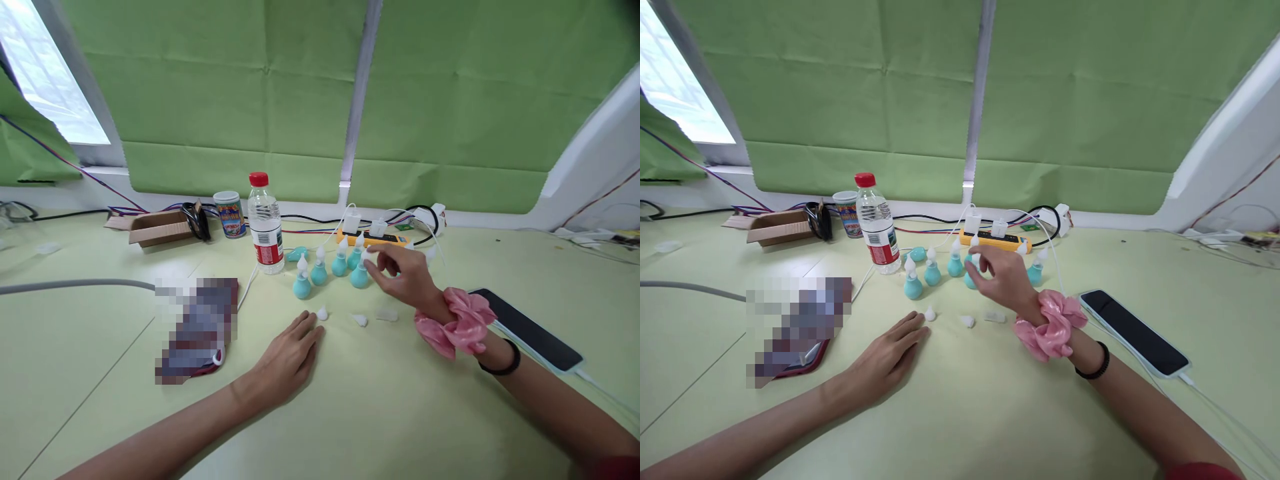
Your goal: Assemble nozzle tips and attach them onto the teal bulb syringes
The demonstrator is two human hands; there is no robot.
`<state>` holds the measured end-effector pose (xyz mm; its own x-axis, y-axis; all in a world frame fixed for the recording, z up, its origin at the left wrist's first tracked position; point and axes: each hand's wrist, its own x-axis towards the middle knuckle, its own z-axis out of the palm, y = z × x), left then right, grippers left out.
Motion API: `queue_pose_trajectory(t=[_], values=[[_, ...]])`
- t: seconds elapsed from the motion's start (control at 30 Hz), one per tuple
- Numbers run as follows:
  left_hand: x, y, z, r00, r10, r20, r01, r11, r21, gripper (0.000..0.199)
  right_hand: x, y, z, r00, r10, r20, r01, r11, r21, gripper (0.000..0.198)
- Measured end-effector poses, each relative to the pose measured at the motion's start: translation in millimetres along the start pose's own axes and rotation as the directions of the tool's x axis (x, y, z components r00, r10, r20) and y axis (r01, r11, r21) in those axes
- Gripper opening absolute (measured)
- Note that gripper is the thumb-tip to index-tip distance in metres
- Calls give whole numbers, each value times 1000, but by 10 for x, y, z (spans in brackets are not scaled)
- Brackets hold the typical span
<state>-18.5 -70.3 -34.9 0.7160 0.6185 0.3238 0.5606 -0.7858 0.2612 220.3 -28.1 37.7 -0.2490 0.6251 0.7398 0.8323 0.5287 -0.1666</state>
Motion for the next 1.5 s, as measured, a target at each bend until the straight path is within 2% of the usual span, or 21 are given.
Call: queue_pose_trajectory(t=[0.07, 0.13, 0.27, 0.37, 0.43, 0.57, 0.63, 0.73, 0.87, 0.93, 1.0, 1.07, 1.17, 1.27, 1.37, 1.5], values=[[-2, -45, 45, 997, 8, -82, -11, 999, -40, 31, -27, -100, -17, 969, -108, 220, 104, 994, 30, 19], [-1, -87, 78, 987, 10, -159, -25, 995, -92, 32, -69, -199, 8, 891, -162, 423, 137, 987, 88, 25], [19, -130, 76, 962, -47, -269, -7, 981, -196, 28, -185, -340, 170, 792, -172, 586, 91, 982, 164, 48], [40, -125, 37, 956, -135, -262, 61, 960, -273, 25, -246, -358, 271, 689, -201, 697, 84, 976, 199, 54], [49, -118, 17, 953, -190, -238, 108, 942, -317, 23, -248, -334, 274, 639, -210, 740, 74, 974, 212, 56], [51, -108, -5, 945, -237, -226, 148, 925, -351, 21, -172, -242, 132, 674, -152, 723, 69, 987, 143, 53], [47, -102, -14, 941, -239, -238, 142, 921, -362, 21, -132, -182, 32, 659, -92, 747, 86, 995, 47, 46], [46, -92, -23, 933, -244, -264, 121, 906, -407, 21, -108, -86, -74, 572, 23, 820, 111, 988, -106, 43], [54, -86, -17, 930, -246, -272, 109, 893, -437, 22, -110, 3, -76, 417, 167, 893, 98, 969, -227, 42], [61, -89, -11, 934, -249, -255, 115, 889, -444, 22, -114, 25, -42, 383, 195, 903, 83, 966, -244, 34], [66, -95, -7, 939, -245, -240, 120, 890, -440, 22, -123, 35, -6, 383, 173, 907, 76, 973, -217, 28], [70, -105, -4, 946, -227, -232, 116, 904, -411, 20, -135, 35, 25, 399, 99, 912, 76, 987, -140, 25], [68, -123, 13, 961, -158, -225, 85, 948, -305, 19, -149, 13, 72, 457, -37, 888, 84, 996, -2, 22], [70, -114, 65, 971, -53, -233, 12, 985, -174, 21, -155, -19, 126, 522, -94, 848, 66, 995, 70, 22], [100, -8, 139, 958, 82, -276, -100, 993, -55, 23, -165, -40, 172, 554, -122, 823, 20, 991, 133, 23], [230, 314, 234, 912, 284, -297, -267, 959, 97, 22, -186, -49, 182, 572, -150, 807, 5, 984, 179, 27]])
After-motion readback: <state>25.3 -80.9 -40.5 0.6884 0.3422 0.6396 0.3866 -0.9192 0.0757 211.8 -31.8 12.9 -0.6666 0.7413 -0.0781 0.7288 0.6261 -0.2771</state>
